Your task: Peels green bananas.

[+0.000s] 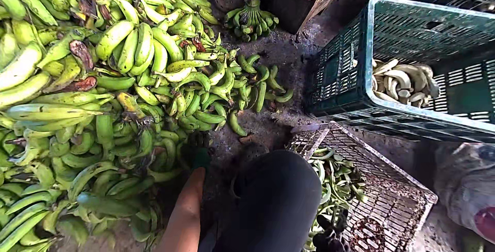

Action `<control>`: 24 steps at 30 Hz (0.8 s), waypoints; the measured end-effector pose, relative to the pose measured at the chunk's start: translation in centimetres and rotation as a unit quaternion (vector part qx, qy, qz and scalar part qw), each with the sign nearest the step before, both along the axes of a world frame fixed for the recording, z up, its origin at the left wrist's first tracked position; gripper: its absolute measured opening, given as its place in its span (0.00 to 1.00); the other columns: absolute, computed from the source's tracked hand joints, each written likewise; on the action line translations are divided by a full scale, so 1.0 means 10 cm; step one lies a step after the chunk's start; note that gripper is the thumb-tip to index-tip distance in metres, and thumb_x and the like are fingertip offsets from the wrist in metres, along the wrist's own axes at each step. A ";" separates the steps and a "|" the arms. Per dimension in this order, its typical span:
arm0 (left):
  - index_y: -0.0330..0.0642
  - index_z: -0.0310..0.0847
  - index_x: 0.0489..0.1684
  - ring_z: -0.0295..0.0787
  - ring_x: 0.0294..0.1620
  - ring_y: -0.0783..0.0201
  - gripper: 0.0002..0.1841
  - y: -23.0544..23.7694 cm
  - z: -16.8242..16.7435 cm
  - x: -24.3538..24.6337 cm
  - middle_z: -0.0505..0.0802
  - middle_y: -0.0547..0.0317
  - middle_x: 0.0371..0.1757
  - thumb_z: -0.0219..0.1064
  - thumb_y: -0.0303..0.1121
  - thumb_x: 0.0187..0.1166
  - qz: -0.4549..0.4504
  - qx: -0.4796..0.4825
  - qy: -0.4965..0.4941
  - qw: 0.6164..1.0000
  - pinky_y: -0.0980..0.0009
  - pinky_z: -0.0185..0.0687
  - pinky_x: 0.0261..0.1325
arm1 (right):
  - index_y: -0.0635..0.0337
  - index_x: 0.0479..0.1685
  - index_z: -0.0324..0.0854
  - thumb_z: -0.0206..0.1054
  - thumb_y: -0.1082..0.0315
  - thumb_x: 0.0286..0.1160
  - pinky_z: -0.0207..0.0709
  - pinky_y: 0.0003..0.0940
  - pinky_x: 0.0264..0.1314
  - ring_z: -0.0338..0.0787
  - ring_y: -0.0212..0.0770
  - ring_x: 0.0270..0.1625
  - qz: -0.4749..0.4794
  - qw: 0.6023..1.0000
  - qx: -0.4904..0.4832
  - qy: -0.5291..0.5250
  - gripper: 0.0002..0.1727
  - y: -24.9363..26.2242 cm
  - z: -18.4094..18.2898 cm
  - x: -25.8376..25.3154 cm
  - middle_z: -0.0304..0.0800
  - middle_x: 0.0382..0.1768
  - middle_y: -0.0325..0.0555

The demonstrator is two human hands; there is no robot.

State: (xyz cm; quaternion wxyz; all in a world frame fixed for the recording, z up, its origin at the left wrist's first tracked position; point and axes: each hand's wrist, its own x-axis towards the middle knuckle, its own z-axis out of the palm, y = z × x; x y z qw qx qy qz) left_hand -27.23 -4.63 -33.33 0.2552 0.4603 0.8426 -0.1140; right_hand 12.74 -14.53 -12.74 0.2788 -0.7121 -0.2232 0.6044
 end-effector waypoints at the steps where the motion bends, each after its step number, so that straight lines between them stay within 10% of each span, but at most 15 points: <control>1: 0.54 0.51 0.95 0.36 0.95 0.40 0.43 0.03 0.02 -0.01 0.49 0.50 0.96 0.68 0.41 0.76 0.009 -0.006 -0.006 1.000 0.33 0.38 0.88 | 0.57 0.76 0.65 0.53 0.62 0.83 0.88 0.36 0.33 0.89 0.31 0.30 0.000 1.000 -0.010 -0.013 0.24 0.02 0.02 -0.03 0.86 0.35 0.32; 17: 0.48 0.69 0.85 0.50 0.91 0.38 0.31 0.06 0.29 -0.27 0.68 0.44 0.88 0.62 0.49 0.82 -0.045 -0.055 -0.053 0.996 0.33 0.46 0.86 | 0.59 0.80 0.62 0.51 0.66 0.81 0.88 0.35 0.30 0.87 0.31 0.25 -0.068 0.996 0.037 -0.031 0.27 -0.06 0.03 0.03 0.85 0.31 0.30; 24: 0.30 0.72 0.77 0.83 0.69 0.51 0.24 -0.04 0.96 -0.37 0.84 0.37 0.70 0.54 0.40 0.91 0.210 0.164 -0.314 0.911 0.54 0.76 0.75 | 0.62 0.84 0.61 0.52 0.63 0.83 0.88 0.37 0.31 0.89 0.34 0.27 -0.031 0.999 0.040 -0.021 0.30 0.10 0.17 -0.11 0.86 0.34 0.36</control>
